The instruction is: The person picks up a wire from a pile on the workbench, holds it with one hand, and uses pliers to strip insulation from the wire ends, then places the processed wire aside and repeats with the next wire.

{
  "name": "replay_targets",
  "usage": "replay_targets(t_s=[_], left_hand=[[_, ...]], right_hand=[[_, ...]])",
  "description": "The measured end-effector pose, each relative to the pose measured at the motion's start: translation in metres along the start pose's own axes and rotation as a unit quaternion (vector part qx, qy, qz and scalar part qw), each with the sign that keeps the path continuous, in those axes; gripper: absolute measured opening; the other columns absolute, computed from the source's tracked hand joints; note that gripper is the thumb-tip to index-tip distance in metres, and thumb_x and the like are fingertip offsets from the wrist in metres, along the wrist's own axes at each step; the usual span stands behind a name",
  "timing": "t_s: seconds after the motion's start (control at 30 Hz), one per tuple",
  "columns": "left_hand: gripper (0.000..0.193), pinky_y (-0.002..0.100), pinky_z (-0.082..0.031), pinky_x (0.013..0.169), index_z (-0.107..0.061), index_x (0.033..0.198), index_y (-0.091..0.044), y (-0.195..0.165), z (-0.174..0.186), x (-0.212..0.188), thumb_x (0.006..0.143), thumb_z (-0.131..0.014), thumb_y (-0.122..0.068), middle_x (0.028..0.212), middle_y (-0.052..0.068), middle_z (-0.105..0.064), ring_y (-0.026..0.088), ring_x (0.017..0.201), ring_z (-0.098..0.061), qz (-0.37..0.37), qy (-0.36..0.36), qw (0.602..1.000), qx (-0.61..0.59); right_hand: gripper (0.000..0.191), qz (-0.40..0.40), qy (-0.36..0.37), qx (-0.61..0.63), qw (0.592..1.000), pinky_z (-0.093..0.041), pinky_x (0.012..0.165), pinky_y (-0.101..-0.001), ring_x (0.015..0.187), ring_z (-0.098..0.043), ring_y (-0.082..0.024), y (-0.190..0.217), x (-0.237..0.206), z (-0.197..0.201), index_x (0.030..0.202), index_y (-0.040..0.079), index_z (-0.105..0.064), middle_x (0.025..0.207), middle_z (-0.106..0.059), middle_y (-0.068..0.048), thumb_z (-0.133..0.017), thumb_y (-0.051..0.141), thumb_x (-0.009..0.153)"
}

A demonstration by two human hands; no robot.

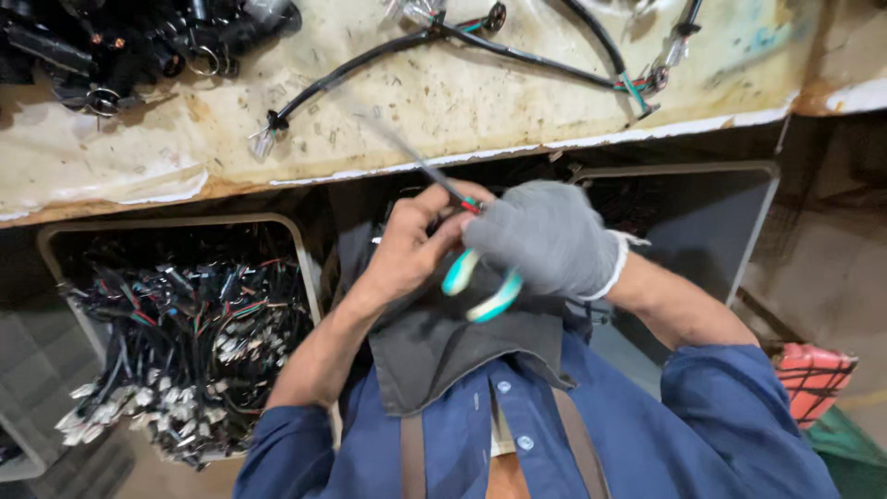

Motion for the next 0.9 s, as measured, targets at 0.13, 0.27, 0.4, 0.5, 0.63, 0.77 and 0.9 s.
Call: replay_targets(t_s=[0.13, 0.27, 0.4, 0.5, 0.63, 0.77, 0.9], left_hand=[[0.021, 0.025, -0.057, 0.081, -0.071, 0.118, -0.002, -0.004, 0.012, -0.003, 0.103, -0.066, -0.017, 0.098, 0.004, -0.076, 0.008, 0.084, -0.070, -0.051, -0.088, 0.993, 0.052], [0.019, 0.030, -0.053, 0.095, -0.070, 0.119, -0.001, -0.007, 0.014, -0.013, 0.103, -0.068, -0.011, 0.114, 0.008, -0.072, 0.015, 0.101, -0.066, -0.142, -0.087, 0.986, 0.001], [0.024, 0.031, -0.056, 0.094, -0.070, 0.119, -0.002, -0.008, 0.004, -0.020, 0.096, -0.070, -0.007, 0.116, 0.008, -0.073, 0.016, 0.102, -0.070, -0.141, -0.038, 0.989, 0.007], [0.028, 0.032, -0.057, 0.092, -0.069, 0.125, -0.003, -0.017, -0.005, -0.016, 0.097, -0.072, -0.004, 0.110, 0.009, -0.075, 0.018, 0.094, -0.072, -0.115, -0.021, 0.993, -0.003], [0.062, 0.040, -0.055, 0.088, -0.048, 0.139, 0.002, -0.042, -0.017, -0.009, 0.084, -0.075, -0.012, 0.117, 0.027, -0.067, 0.039, 0.104, -0.069, -0.258, -0.009, 0.946, 0.196], [0.069, 0.046, -0.057, 0.062, -0.042, 0.157, -0.005, 0.004, -0.009, -0.002, 0.094, -0.067, -0.018, 0.090, 0.018, -0.069, 0.034, 0.076, -0.072, 0.026, 0.131, 0.792, 0.595], [0.054, 0.047, -0.056, 0.057, -0.059, 0.137, -0.004, -0.003, 0.017, -0.001, 0.090, -0.067, -0.030, 0.082, 0.015, -0.070, 0.034, 0.070, -0.071, -0.019, 0.107, 0.766, 0.633]], right_hand=[[0.026, -0.112, -0.101, 0.118, 0.982, -0.048, 0.063, -0.0404, 0.073, -0.065, -0.032, -0.016, -0.007, -0.013, 0.104, 0.011, -0.066, 0.089, -0.065, -0.010, -0.082, 0.016, 0.084], [0.027, -0.213, -0.232, 0.285, 0.905, -0.050, 0.067, -0.0402, 0.078, -0.066, -0.033, -0.005, -0.029, -0.009, 0.107, 0.009, -0.066, 0.095, -0.066, -0.012, -0.080, 0.013, 0.085], [0.028, -0.265, -0.276, 0.445, 0.810, -0.051, 0.071, -0.0400, 0.082, -0.067, -0.033, 0.006, -0.041, -0.022, 0.111, 0.007, -0.066, 0.102, -0.067, -0.014, -0.078, 0.011, 0.087], [0.028, -0.275, -0.261, 0.461, 0.802, -0.052, 0.074, -0.0398, 0.086, -0.068, -0.034, 0.002, -0.037, -0.031, 0.114, 0.006, -0.066, 0.106, -0.068, -0.016, -0.076, 0.009, 0.088], [0.030, -0.251, -0.243, 0.302, 0.887, -0.053, 0.078, -0.0396, 0.091, -0.069, -0.034, -0.015, -0.030, -0.003, 0.117, 0.004, -0.066, 0.113, -0.069, -0.018, -0.074, 0.007, 0.089], [0.031, -0.168, -0.137, -0.206, 0.954, -0.055, 0.082, -0.0394, 0.095, -0.070, -0.034, -0.029, -0.026, 0.059, 0.121, 0.003, -0.066, 0.119, -0.070, -0.020, -0.072, 0.005, 0.090], [0.029, -0.187, -0.005, -0.359, 0.914, -0.052, 0.075, -0.0418, 0.090, -0.067, -0.033, -0.059, -0.022, 0.074, 0.108, 0.007, -0.067, 0.106, -0.067, -0.015, -0.084, 0.016, 0.087]])
Point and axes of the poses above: each hand's wrist, its own x-axis towards the middle knuckle, its own z-axis out of the back of the hand, y = z × x, the point moved 5 cm from there along x, towards the middle knuckle
